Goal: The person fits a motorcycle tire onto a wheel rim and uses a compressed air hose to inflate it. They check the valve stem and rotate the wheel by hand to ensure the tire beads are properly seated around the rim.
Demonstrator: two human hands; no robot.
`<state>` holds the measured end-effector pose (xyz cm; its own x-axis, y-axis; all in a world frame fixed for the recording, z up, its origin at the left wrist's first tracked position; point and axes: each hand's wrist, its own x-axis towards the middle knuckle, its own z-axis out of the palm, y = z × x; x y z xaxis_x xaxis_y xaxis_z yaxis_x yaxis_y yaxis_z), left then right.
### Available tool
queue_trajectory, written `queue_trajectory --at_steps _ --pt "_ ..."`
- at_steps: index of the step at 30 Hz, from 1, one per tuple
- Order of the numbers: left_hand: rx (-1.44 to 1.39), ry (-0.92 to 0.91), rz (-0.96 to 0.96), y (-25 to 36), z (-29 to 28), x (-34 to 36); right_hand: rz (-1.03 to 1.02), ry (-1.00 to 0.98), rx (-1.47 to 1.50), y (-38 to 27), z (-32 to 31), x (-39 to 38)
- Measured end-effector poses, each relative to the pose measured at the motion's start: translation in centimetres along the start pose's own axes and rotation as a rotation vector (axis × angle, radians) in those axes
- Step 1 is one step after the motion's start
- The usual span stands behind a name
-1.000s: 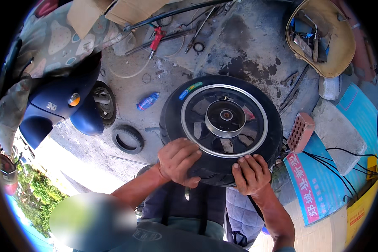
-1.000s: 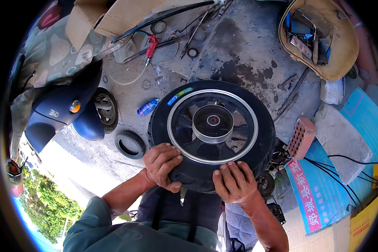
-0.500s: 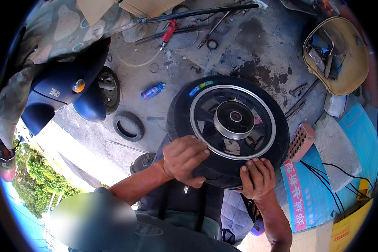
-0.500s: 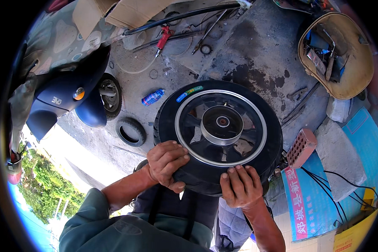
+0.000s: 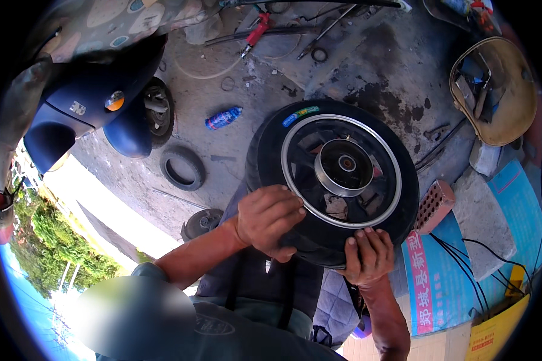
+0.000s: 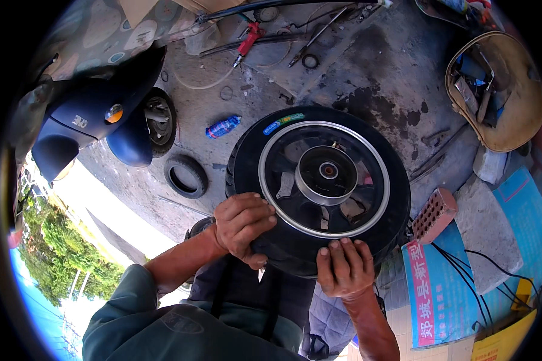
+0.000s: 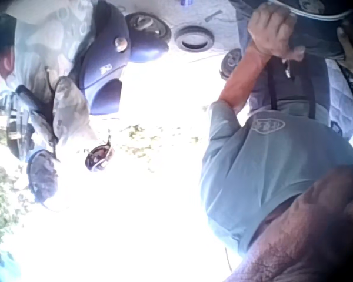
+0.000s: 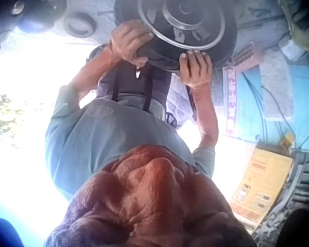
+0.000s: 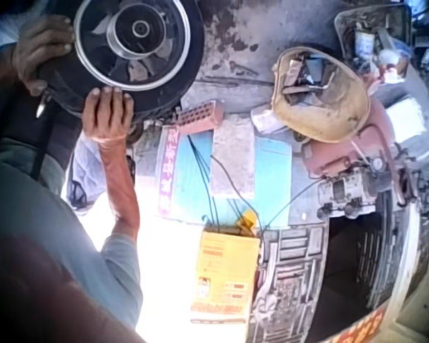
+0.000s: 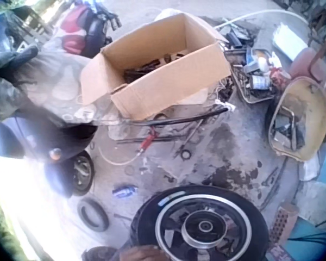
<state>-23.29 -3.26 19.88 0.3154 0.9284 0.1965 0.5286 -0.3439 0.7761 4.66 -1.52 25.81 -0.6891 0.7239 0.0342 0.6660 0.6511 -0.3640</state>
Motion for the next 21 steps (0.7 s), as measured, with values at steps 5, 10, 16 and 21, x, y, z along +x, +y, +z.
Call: queue_trajectory --at_steps 5,10,16,21 --pt "-0.011 0.009 -0.001 -0.4 0.1 -1.1 0.000 -0.010 -0.033 -1.2 0.7 -0.5" --pt "-0.024 0.024 -0.007 -1.1 0.0 -2.2 -0.004 -0.003 -0.078 -2.8 1.6 -0.8" --pt "0.054 0.043 -0.151 -0.3 -1.1 -4.3 -0.063 -0.018 -0.109 -3.5 2.1 -0.2" --pt "-0.692 0.596 -1.156 5.8 2.3 -2.9 -0.030 -0.020 -0.092 -2.9 1.2 1.0"
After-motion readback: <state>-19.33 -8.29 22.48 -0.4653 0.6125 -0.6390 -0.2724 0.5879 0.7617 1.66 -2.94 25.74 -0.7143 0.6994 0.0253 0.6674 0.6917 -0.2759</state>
